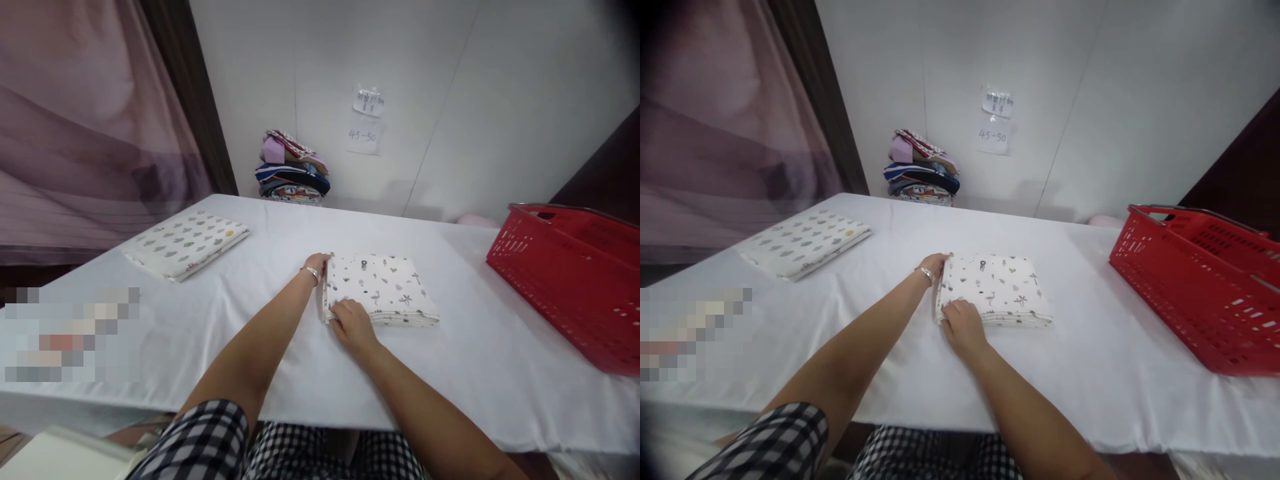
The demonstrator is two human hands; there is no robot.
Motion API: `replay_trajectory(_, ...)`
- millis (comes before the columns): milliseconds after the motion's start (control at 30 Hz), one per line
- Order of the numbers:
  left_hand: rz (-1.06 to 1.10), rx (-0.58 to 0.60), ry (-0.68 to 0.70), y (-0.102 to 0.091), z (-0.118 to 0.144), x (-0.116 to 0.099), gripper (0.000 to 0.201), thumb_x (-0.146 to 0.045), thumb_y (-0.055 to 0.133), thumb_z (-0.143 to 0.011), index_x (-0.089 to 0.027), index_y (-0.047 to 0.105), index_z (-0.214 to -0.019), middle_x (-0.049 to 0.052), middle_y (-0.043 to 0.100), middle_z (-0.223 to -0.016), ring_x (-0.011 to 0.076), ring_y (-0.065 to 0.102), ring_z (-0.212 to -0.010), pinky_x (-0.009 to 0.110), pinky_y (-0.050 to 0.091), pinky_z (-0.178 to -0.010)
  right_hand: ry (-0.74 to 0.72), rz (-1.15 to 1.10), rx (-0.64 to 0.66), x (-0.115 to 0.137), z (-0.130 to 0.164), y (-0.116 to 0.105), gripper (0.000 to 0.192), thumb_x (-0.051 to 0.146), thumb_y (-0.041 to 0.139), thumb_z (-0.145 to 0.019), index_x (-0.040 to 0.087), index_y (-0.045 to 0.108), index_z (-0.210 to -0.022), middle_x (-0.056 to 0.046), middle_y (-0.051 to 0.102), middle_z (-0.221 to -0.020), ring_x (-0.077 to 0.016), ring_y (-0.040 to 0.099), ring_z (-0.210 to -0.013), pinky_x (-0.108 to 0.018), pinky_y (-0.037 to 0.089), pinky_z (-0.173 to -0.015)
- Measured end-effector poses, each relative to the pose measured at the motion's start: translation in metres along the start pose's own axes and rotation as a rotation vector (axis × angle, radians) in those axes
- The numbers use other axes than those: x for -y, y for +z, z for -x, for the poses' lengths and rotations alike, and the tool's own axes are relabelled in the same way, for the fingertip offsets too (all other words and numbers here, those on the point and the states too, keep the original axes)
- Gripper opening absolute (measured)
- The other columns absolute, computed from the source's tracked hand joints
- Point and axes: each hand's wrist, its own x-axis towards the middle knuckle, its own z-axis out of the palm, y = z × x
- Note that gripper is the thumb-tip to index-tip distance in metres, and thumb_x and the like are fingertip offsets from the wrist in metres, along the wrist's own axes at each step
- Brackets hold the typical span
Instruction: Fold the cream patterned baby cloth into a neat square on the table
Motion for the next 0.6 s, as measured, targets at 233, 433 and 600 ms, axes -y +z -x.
replay_trajectory(233,-0.052,-0.036,0.086,0.003,-0.005,-0.003,0.075,-0.013,0.073,-0.063,-0.016,0.04,-0.129,0.006,0.066,-0.087,0.0161,0.063,-0.073,0.027,0.048,-0.073,0.024,0.028,0.036,0.004,-0.002,-0.002,0.011,0.015,0.047,-0.081,0.017,0.056,-0.087,-0.005,0.055,-0.085,-0.0184,0.045,-0.081,-0.03,0.032,-0.071)
replay_trajectory(433,-0.005,0.001,0.086,0.004,-0.002,0.004,0.081,-0.011,0.057,-0.077,-0.013,0.008,-0.141,0.01,0.065,-0.094,0.0157,0.064,-0.078,0.028,0.048,-0.073,0.058,0.042,0.032,0.002,-0.004,0.0,0.01,0.016,0.047,-0.082,0.018,0.055,-0.086,-0.006,0.054,-0.085,-0.0184,0.045,-0.08,-0.03,0.033,-0.07)
replay_trajectory(600,-0.033,0.043,0.058,-0.014,0.014,0.003,0.072,-0.015,0.061,-0.075,-0.011,0.023,-0.137,0.007,0.066,-0.081,0.0143,0.063,-0.066,0.026,0.048,-0.067,0.038,-0.007,-0.012,0.002,0.0,0.0,0.01,0.016,0.047,-0.081,0.018,0.055,-0.087,-0.005,0.054,-0.085,-0.0181,0.045,-0.082,-0.029,0.033,-0.072)
